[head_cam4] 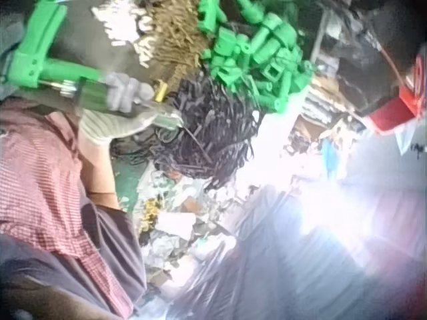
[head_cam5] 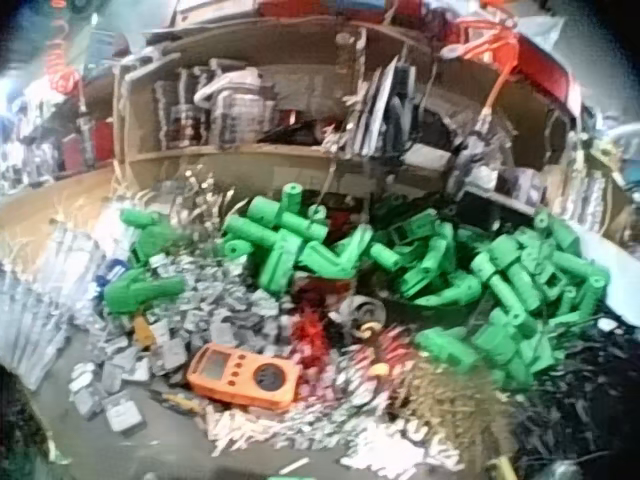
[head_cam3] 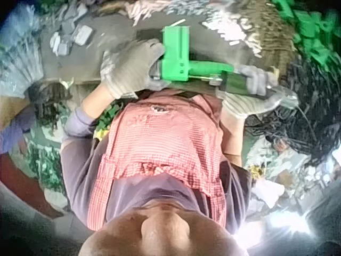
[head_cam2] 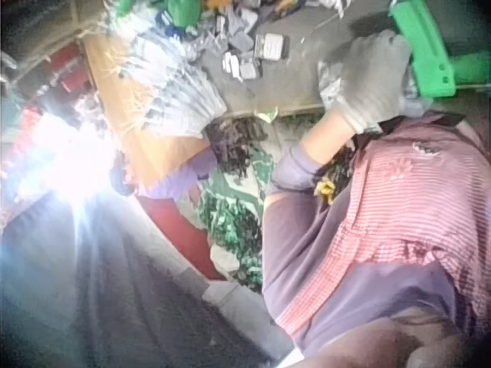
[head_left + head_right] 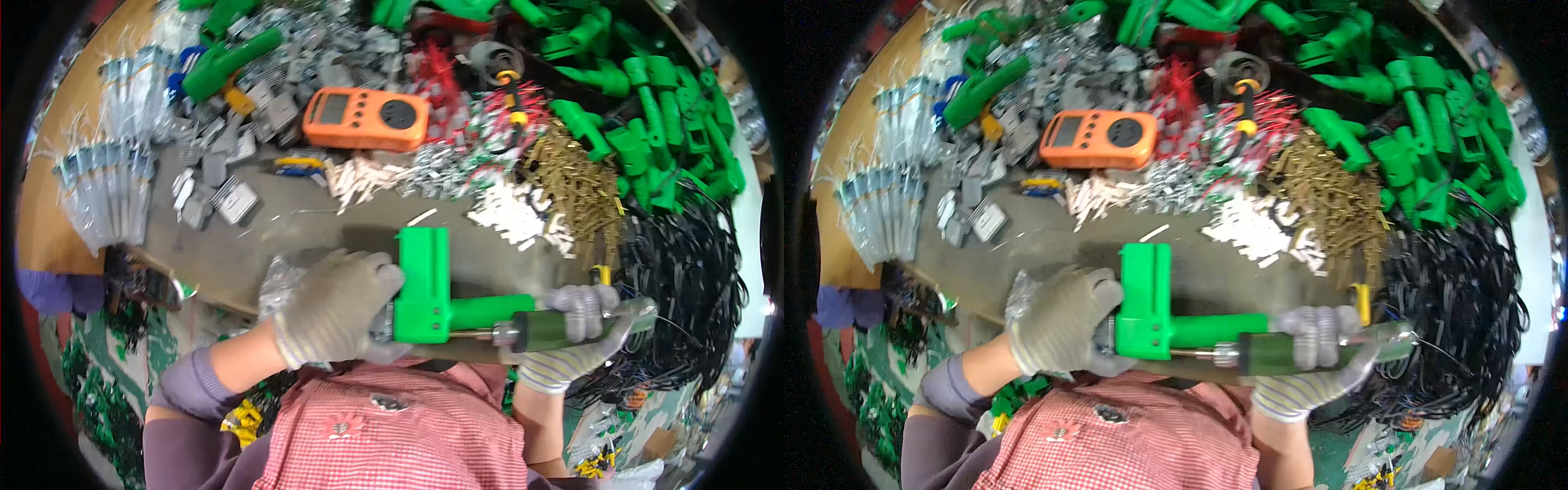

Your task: Soldering wires and assembling components into green plastic housings on a factory workbench.

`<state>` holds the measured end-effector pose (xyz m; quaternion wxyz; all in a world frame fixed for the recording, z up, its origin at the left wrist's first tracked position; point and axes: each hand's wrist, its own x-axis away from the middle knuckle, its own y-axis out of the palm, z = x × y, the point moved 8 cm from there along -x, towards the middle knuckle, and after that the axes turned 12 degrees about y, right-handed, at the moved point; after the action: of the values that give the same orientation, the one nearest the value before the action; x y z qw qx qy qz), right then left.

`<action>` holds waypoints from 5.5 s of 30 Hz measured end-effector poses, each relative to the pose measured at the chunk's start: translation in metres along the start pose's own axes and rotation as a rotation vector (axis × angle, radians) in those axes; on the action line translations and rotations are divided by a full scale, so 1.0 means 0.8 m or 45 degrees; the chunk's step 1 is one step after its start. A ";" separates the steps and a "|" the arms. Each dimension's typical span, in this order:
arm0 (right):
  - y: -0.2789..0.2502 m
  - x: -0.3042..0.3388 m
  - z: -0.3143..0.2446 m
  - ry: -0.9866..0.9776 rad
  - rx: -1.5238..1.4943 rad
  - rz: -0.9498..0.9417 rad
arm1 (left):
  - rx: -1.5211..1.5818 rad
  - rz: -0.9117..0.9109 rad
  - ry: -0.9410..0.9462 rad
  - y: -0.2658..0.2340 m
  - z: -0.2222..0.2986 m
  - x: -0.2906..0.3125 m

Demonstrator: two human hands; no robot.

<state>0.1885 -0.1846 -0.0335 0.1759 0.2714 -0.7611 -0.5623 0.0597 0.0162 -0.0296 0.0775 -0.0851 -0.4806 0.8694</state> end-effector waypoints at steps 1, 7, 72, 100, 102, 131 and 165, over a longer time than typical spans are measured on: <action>0.007 -0.004 0.003 0.037 0.062 -0.171 | -0.004 0.013 0.042 0.000 0.002 -0.001; -0.005 -0.043 -0.039 0.172 0.299 0.358 | -0.089 0.058 0.031 -0.002 0.001 0.007; 0.092 -0.033 0.167 0.096 3.181 -1.469 | -0.151 0.841 0.134 -0.028 -0.051 -0.014; 0.120 -0.084 0.129 -0.167 2.734 -0.846 | 0.443 0.721 0.107 -0.028 -0.054 -0.020; 0.125 -0.076 0.132 -0.329 2.898 -1.007 | 0.523 0.657 0.046 -0.043 -0.037 -0.018; 0.060 0.004 0.050 0.293 1.757 -0.332 | 0.033 0.504 0.272 -0.004 0.011 -0.037; 0.054 -0.017 0.134 0.052 2.945 -0.511 | 0.654 0.942 0.138 -0.016 -0.033 -0.007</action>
<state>0.1282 -0.0854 -0.0248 -0.2551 0.3937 -0.7593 0.4509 0.0713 0.0432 -0.0323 -0.1948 -0.2744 -0.1819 0.9239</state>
